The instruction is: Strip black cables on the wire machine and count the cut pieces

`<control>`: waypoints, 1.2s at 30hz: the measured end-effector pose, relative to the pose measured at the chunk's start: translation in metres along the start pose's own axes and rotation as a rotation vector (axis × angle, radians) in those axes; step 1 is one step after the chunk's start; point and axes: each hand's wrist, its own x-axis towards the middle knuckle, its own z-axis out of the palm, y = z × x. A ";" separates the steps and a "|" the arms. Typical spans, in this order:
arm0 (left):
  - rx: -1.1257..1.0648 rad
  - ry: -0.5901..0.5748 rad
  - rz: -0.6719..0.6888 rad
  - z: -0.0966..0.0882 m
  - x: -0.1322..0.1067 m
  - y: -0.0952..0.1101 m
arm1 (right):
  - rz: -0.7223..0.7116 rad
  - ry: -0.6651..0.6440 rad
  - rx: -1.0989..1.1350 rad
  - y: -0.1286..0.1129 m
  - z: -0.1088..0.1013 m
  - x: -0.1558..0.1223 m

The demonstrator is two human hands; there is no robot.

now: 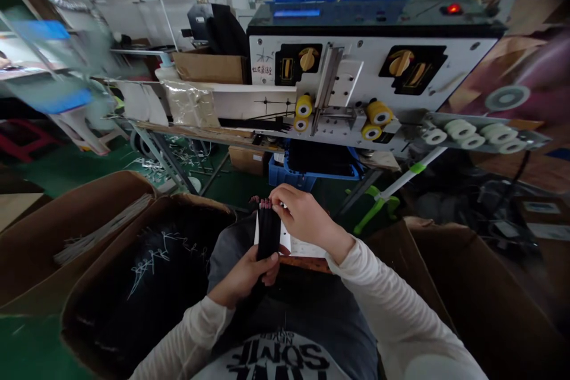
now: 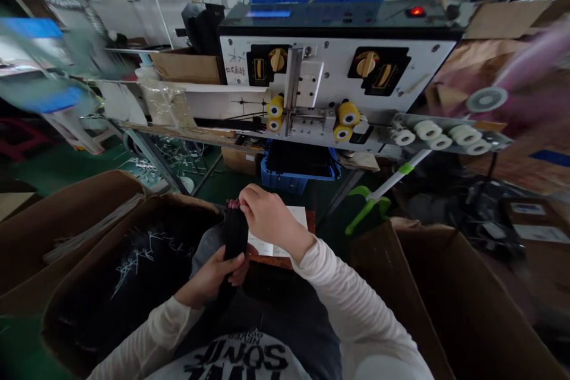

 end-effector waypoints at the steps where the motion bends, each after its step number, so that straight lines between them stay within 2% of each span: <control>1: 0.007 0.011 0.006 0.000 0.000 0.000 | -0.004 0.015 0.041 0.002 -0.001 0.001; 3: 0.035 0.045 0.022 0.000 0.001 0.002 | 0.016 0.079 0.188 0.009 -0.003 0.001; 5: 0.086 0.096 0.055 -0.001 0.003 0.011 | 0.087 0.200 0.411 0.014 0.000 -0.001; 7: 0.136 0.149 0.115 0.000 0.005 0.027 | 0.175 0.331 0.645 0.013 0.013 -0.009; 9: 0.173 0.199 0.212 0.006 0.009 0.051 | 0.215 0.381 0.851 0.004 0.040 -0.020; 12: 0.265 0.252 0.400 0.026 0.018 0.095 | 0.225 0.276 1.106 -0.025 0.097 -0.036; 13: 0.306 0.265 0.459 0.035 0.022 0.110 | 0.269 0.266 1.169 -0.036 0.115 -0.040; 15: 0.377 0.301 0.596 0.054 0.030 0.137 | 0.386 0.300 1.232 -0.053 0.145 -0.042; 17: 0.441 0.324 0.709 0.072 0.038 0.160 | 0.489 0.370 1.213 -0.061 0.164 -0.042; 19: 0.505 0.338 0.785 0.090 0.044 0.179 | 0.547 0.413 1.145 -0.057 0.177 -0.043; 21: 0.569 0.369 0.839 0.106 0.049 0.195 | 0.575 0.392 1.061 -0.043 0.187 -0.047; 25: 0.677 0.432 0.910 0.131 0.063 0.215 | 0.625 0.333 0.880 0.001 0.195 -0.064; 28: 0.685 0.393 0.964 0.142 0.077 0.220 | 0.741 0.321 0.977 0.031 0.186 -0.078; 30: 0.672 0.357 1.001 0.145 0.087 0.220 | 0.740 0.321 1.035 0.046 0.176 -0.086; 33: 0.704 0.328 1.009 0.148 0.100 0.216 | 0.668 0.373 0.895 0.069 0.162 -0.098; 36: 0.688 0.238 1.072 0.149 0.109 0.208 | 0.723 0.441 0.805 0.094 0.153 -0.109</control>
